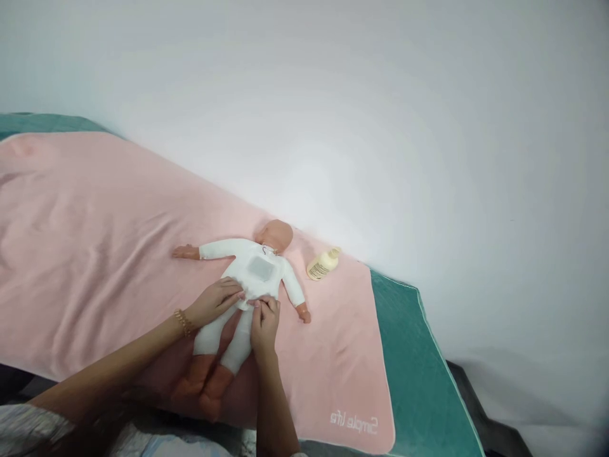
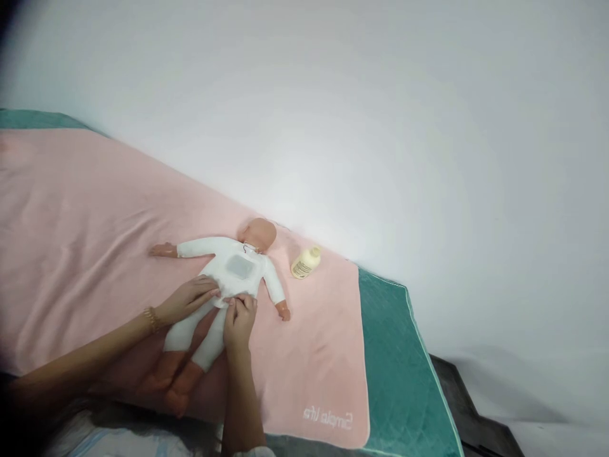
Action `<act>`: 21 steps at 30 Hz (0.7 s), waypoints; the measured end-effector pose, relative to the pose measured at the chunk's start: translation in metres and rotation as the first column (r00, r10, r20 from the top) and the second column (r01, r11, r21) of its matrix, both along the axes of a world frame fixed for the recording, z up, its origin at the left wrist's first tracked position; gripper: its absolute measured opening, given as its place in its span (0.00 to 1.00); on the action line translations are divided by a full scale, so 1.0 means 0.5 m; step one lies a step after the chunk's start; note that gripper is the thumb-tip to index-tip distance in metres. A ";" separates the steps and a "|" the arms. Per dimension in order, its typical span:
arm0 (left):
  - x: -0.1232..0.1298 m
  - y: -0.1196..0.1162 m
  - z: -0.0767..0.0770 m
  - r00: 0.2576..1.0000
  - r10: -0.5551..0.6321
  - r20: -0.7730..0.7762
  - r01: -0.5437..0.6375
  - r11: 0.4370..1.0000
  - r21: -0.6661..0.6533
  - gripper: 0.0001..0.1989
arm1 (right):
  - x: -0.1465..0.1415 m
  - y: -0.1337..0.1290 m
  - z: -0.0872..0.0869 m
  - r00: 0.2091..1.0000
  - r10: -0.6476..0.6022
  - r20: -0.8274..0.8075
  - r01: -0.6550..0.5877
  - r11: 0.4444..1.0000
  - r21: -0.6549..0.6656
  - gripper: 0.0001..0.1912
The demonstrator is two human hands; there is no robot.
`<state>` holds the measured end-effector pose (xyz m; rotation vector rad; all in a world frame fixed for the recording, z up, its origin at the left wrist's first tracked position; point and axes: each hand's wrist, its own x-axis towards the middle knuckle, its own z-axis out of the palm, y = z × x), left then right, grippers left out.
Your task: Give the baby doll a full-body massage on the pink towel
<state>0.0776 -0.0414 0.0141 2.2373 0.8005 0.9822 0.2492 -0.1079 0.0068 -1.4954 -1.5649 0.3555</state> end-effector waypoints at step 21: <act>0.003 0.035 -0.004 0.998 0.027 0.057 -0.029 0.999 0.041 0.17 | 0.008 0.030 0.029 0.998 -0.024 -0.053 0.023 1.000 -0.012 0.19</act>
